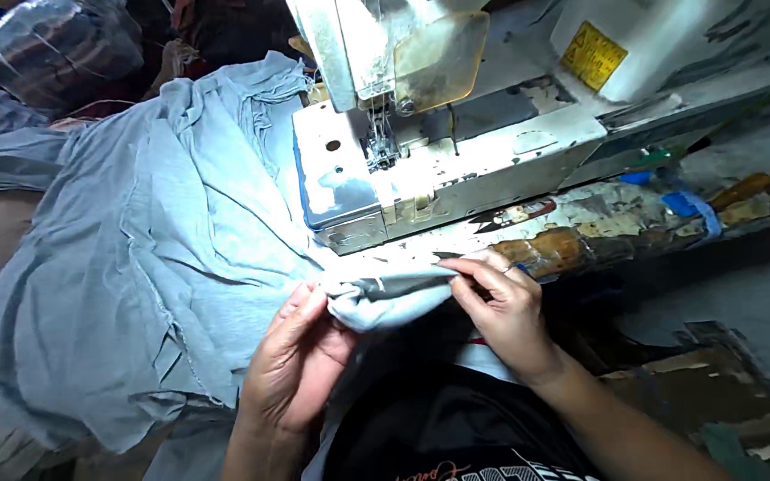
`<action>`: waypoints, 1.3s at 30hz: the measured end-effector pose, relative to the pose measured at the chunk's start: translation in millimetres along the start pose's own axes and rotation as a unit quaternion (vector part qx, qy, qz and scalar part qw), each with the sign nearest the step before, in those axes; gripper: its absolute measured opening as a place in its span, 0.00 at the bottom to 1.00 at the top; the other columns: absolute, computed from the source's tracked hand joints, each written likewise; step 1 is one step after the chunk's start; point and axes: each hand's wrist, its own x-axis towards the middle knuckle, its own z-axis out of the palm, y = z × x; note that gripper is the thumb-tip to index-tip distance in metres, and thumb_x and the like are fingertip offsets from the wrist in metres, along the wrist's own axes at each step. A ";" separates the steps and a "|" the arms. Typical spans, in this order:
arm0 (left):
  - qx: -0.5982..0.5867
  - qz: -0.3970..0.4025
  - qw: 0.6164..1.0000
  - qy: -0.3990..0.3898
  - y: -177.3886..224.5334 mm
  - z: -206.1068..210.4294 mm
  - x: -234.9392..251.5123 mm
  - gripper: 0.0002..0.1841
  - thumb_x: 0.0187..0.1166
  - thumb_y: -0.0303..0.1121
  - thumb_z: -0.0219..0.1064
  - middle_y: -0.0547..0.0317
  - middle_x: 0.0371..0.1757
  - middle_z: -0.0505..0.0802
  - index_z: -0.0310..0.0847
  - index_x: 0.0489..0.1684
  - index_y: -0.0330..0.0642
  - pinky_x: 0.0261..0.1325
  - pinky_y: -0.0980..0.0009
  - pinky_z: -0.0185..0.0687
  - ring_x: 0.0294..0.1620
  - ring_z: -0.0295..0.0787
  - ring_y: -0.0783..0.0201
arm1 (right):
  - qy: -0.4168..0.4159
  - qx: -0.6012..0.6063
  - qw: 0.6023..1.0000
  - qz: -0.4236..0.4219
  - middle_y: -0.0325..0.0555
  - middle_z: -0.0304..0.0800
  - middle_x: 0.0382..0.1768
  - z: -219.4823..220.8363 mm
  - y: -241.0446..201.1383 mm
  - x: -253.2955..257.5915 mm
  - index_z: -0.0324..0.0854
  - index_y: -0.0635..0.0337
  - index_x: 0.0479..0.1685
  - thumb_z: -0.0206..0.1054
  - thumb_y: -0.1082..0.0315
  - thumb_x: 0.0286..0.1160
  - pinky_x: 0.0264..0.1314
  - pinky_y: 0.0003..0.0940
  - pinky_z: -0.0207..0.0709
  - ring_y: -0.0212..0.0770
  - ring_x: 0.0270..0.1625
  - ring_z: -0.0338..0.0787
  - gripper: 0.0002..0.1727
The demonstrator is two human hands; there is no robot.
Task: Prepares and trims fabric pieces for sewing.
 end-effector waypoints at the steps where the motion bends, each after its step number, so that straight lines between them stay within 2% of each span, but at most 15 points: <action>1: 0.000 0.005 1.000 0.001 0.8 0.2 4.4 0.10 0.83 0.32 0.66 0.44 0.49 0.95 0.89 0.51 0.37 0.66 0.56 0.88 0.54 0.95 0.53 | -0.013 0.004 1.000 0.000 0.49 0.89 0.39 1.8 -0.7 -0.2 0.94 0.62 0.44 0.66 0.71 0.70 0.45 0.13 0.78 0.26 0.39 0.86 0.12; 3: 0.021 0.015 1.000 -0.008 -1.0 0.0 11.5 0.10 0.83 0.32 0.65 0.44 0.49 0.95 0.88 0.52 0.37 0.65 0.57 0.88 0.53 0.95 0.54 | -0.040 0.027 0.999 -0.014 0.50 0.87 0.44 6.4 -5.9 1.2 0.89 0.63 0.50 0.69 0.66 0.68 0.50 0.18 0.81 0.30 0.45 0.86 0.14; 6: 0.125 0.001 0.991 -0.051 -7.1 1.9 10.8 0.07 0.79 0.33 0.71 0.54 0.42 0.97 0.93 0.44 0.42 0.56 0.70 0.91 0.45 0.96 0.67 | -0.036 0.039 0.996 -0.073 0.47 0.88 0.54 15.0 -21.7 11.1 0.86 0.56 0.58 0.73 0.54 0.72 0.61 0.31 0.81 0.36 0.58 0.87 0.21; 9: 0.123 -0.045 0.985 -0.108 -7.0 0.4 4.9 0.06 0.78 0.31 0.71 0.59 0.40 0.97 0.95 0.42 0.41 0.53 0.75 0.89 0.43 0.94 0.73 | 0.017 0.007 0.993 -0.117 0.45 0.94 0.41 18.8 -29.3 24.1 0.94 0.54 0.48 0.67 0.65 0.76 0.53 0.34 0.81 0.38 0.47 0.90 0.11; 11: 0.091 -0.031 0.991 -0.095 -3.9 -2.4 2.9 0.07 0.78 0.30 0.70 0.56 0.42 0.97 0.94 0.43 0.40 0.55 0.73 0.89 0.45 0.95 0.70 | 0.014 -0.042 0.994 -0.101 0.43 0.94 0.37 9.0 -28.4 24.5 0.95 0.53 0.49 0.63 0.70 0.77 0.49 0.33 0.81 0.37 0.43 0.90 0.14; 16: 0.012 -0.018 0.999 -0.035 -4.9 -7.3 9.2 0.09 0.84 0.31 0.65 0.46 0.47 0.95 0.89 0.48 0.38 0.64 0.58 0.89 0.51 0.96 0.56 | -0.074 -0.132 0.988 -0.028 0.44 0.96 0.45 -20.8 -12.5 -2.9 0.96 0.49 0.45 0.60 0.69 0.70 0.56 0.44 0.82 0.43 0.50 0.93 0.16; 20: 0.106 0.009 0.993 -0.050 -8.4 -0.6 6.1 0.08 0.83 0.33 0.67 0.51 0.42 0.96 0.92 0.45 0.41 0.56 0.66 0.92 0.44 0.96 0.64 | -0.063 -0.023 0.997 -0.041 0.45 0.92 0.54 -25.9 -23.3 -2.9 0.91 0.53 0.57 0.70 0.61 0.72 0.65 0.34 0.80 0.37 0.59 0.88 0.16; 22: 0.174 -0.007 0.980 -0.095 -14.1 2.5 2.3 0.08 0.82 0.33 0.68 0.57 0.42 0.96 0.93 0.43 0.42 0.55 0.71 0.90 0.44 0.94 0.69 | -0.042 -0.020 0.994 -0.094 0.44 0.90 0.57 -18.3 -34.8 10.5 0.88 0.51 0.60 0.72 0.55 0.75 0.66 0.38 0.79 0.37 0.61 0.87 0.18; 24: 0.174 -0.020 0.977 -0.123 -18.6 2.3 -1.8 0.07 0.82 0.32 0.68 0.59 0.43 0.96 0.93 0.43 0.41 0.55 0.72 0.89 0.45 0.93 0.72 | -0.035 -0.052 0.989 -0.135 0.45 0.92 0.52 -8.7 -36.7 20.8 0.93 0.51 0.55 0.68 0.65 0.71 0.59 0.42 0.79 0.42 0.56 0.88 0.15; 27: 0.121 0.012 0.990 -0.076 -9.4 -2.9 -7.0 0.09 0.82 0.34 0.68 0.55 0.42 0.97 0.92 0.44 0.41 0.55 0.69 0.91 0.45 0.96 0.68 | -0.046 -0.093 0.988 -0.115 0.45 0.94 0.47 -13.8 -28.9 14.0 0.95 0.51 0.47 0.62 0.72 0.71 0.56 0.41 0.82 0.43 0.52 0.91 0.15; 30: 0.064 0.044 0.997 -0.001 -0.8 -11.5 -7.5 0.08 0.81 0.30 0.66 0.49 0.41 0.97 0.92 0.42 0.38 0.55 0.64 0.92 0.44 0.97 0.62 | -0.071 -0.088 0.993 -0.044 0.46 0.92 0.48 -36.2 -25.7 -6.2 0.96 0.52 0.45 0.62 0.70 0.70 0.56 0.30 0.82 0.37 0.52 0.89 0.15; 33: 0.135 0.055 0.989 -0.009 -0.1 -16.6 -7.3 0.08 0.80 0.31 0.69 0.55 0.36 0.96 0.94 0.38 0.39 0.49 0.73 0.91 0.39 0.95 0.70 | -0.094 0.033 0.995 0.010 0.41 0.91 0.45 -45.1 -31.4 -14.0 0.93 0.55 0.43 0.66 0.66 0.72 0.52 0.13 0.78 0.22 0.49 0.86 0.10; 35: 0.220 0.057 0.973 -0.035 3.4 -18.2 -8.7 0.09 0.82 0.33 0.68 0.61 0.34 0.96 0.94 0.38 0.43 0.45 0.79 0.89 0.36 0.93 0.76 | -0.148 0.255 0.948 0.122 0.34 0.91 0.44 -45.1 -35.2 -6.2 0.92 0.56 0.44 0.66 0.65 0.80 0.43 0.10 0.81 0.17 0.42 0.87 0.09; 37: 0.280 0.064 0.958 -0.031 9.0 -21.5 -10.2 0.10 0.83 0.33 0.66 0.63 0.33 0.96 0.95 0.40 0.44 0.43 0.81 0.88 0.35 0.92 0.78 | -0.205 0.530 0.770 0.291 0.34 0.95 0.39 -43.0 -33.6 9.2 0.92 0.52 0.43 0.63 0.65 0.86 0.31 0.14 0.81 0.21 0.33 0.90 0.10; 39: 0.298 0.081 0.951 0.007 12.4 -24.5 -11.3 0.10 0.83 0.28 0.64 0.59 0.35 0.97 0.94 0.44 0.41 0.45 0.78 0.90 0.36 0.93 0.75 | -0.236 0.684 0.586 0.366 0.42 0.94 0.39 -37.3 -26.7 21.0 0.91 0.53 0.46 0.62 0.61 0.86 0.28 0.17 0.81 0.26 0.31 0.90 0.12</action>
